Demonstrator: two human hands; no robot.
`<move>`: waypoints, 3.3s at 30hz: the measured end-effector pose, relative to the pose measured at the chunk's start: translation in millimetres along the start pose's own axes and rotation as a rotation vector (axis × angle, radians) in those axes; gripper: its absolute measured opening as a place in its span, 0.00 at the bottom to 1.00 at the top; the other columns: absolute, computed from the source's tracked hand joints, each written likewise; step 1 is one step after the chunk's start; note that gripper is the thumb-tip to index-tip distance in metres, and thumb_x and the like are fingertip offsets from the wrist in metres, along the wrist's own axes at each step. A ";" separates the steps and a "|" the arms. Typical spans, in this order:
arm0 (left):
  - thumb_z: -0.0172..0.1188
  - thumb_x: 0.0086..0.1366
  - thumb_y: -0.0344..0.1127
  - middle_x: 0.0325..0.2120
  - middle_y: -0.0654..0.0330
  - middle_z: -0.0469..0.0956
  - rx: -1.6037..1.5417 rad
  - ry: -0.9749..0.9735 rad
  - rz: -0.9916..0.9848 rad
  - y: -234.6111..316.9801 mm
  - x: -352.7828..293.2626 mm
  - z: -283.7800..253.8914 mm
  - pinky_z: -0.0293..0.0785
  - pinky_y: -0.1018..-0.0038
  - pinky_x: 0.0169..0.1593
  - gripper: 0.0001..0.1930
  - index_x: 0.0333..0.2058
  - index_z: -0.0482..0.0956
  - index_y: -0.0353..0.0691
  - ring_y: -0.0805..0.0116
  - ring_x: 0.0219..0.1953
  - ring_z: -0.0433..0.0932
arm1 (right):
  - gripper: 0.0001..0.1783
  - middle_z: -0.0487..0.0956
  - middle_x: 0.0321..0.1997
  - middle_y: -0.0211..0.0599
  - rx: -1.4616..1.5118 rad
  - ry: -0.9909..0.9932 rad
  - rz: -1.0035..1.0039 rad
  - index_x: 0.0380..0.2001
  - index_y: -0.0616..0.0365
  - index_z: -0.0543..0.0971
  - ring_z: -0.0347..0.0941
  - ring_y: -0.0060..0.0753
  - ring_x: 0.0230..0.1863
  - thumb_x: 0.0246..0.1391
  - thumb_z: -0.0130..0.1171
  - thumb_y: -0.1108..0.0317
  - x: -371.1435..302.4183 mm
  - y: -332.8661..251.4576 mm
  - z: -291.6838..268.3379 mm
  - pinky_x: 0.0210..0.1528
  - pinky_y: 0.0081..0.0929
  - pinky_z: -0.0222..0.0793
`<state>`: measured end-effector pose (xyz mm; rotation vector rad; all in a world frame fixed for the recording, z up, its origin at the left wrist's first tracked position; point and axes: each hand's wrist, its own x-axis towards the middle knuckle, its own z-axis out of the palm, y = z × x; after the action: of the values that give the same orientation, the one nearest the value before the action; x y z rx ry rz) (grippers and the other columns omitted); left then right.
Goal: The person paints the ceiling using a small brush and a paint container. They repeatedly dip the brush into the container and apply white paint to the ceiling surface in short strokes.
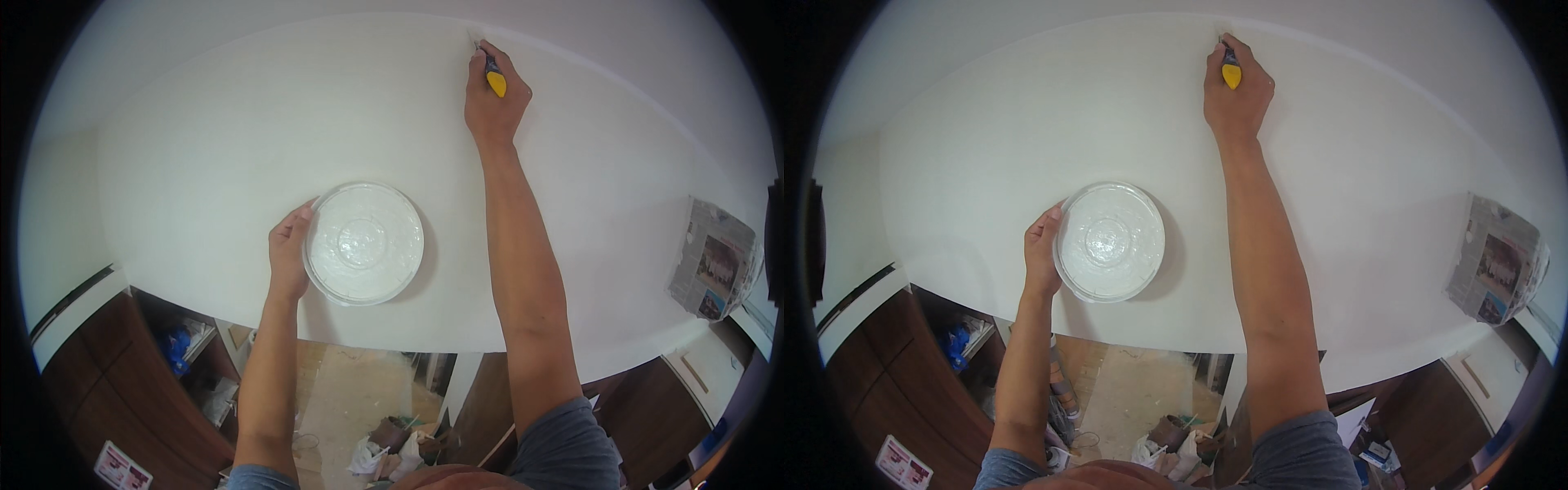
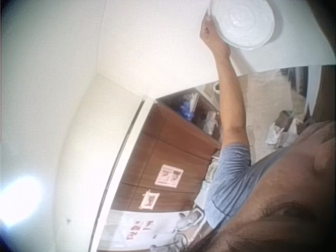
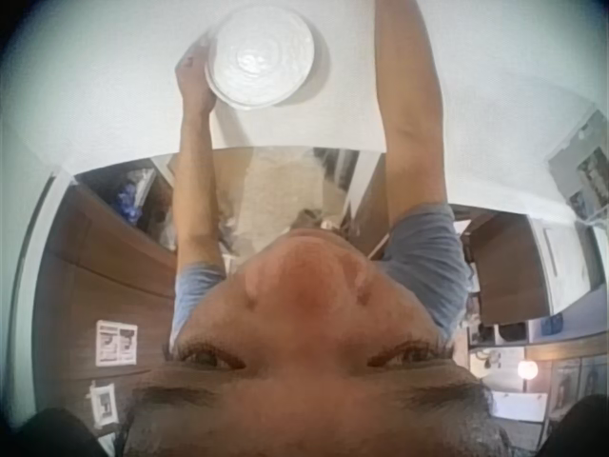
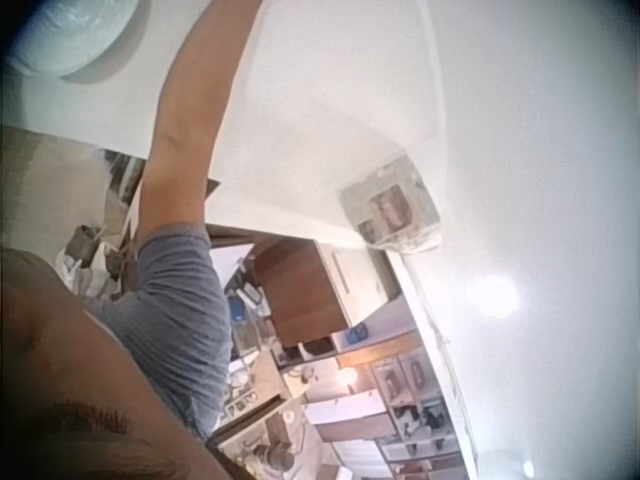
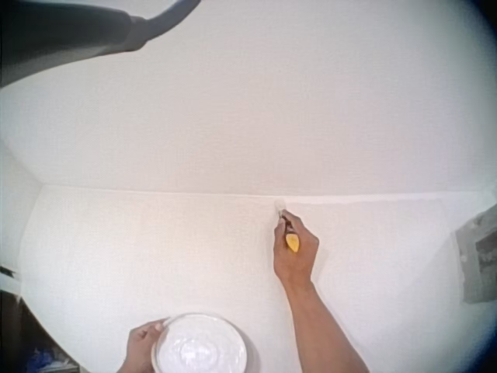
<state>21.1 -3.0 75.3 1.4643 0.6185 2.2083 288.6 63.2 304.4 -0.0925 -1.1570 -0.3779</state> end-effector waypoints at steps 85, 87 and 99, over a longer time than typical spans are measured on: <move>0.58 0.79 0.37 0.38 0.64 0.83 0.104 -0.163 0.169 -72.4 -105.8 190.8 0.72 0.82 0.45 0.17 0.57 0.82 0.32 0.82 0.38 0.76 | 0.20 0.85 0.37 0.45 -0.326 -0.398 0.237 0.52 0.57 0.86 0.83 0.39 0.33 0.54 0.69 0.78 -211.0 -94.3 -284.5 0.38 0.25 0.77; 0.58 0.79 0.36 0.38 0.64 0.83 0.098 -0.165 0.160 -73.2 -106.3 190.8 0.71 0.82 0.45 0.16 0.57 0.82 0.32 0.82 0.38 0.75 | 0.20 0.86 0.38 0.45 -0.367 -0.453 0.251 0.52 0.58 0.86 0.83 0.38 0.34 0.54 0.68 0.78 -214.0 -96.3 -288.2 0.40 0.26 0.77; 0.57 0.79 0.34 0.40 0.62 0.84 0.126 -0.176 0.145 -70.2 -108.3 188.4 0.73 0.81 0.48 0.16 0.58 0.81 0.31 0.80 0.41 0.77 | 0.21 0.85 0.39 0.47 -0.295 -0.406 0.356 0.53 0.61 0.84 0.84 0.41 0.35 0.55 0.66 0.80 -213.8 -107.6 -297.0 0.41 0.27 0.77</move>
<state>241.7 18.0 20.2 1.7978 0.6198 2.1479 437.9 -63.5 -23.0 -0.6496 -1.4453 -0.2132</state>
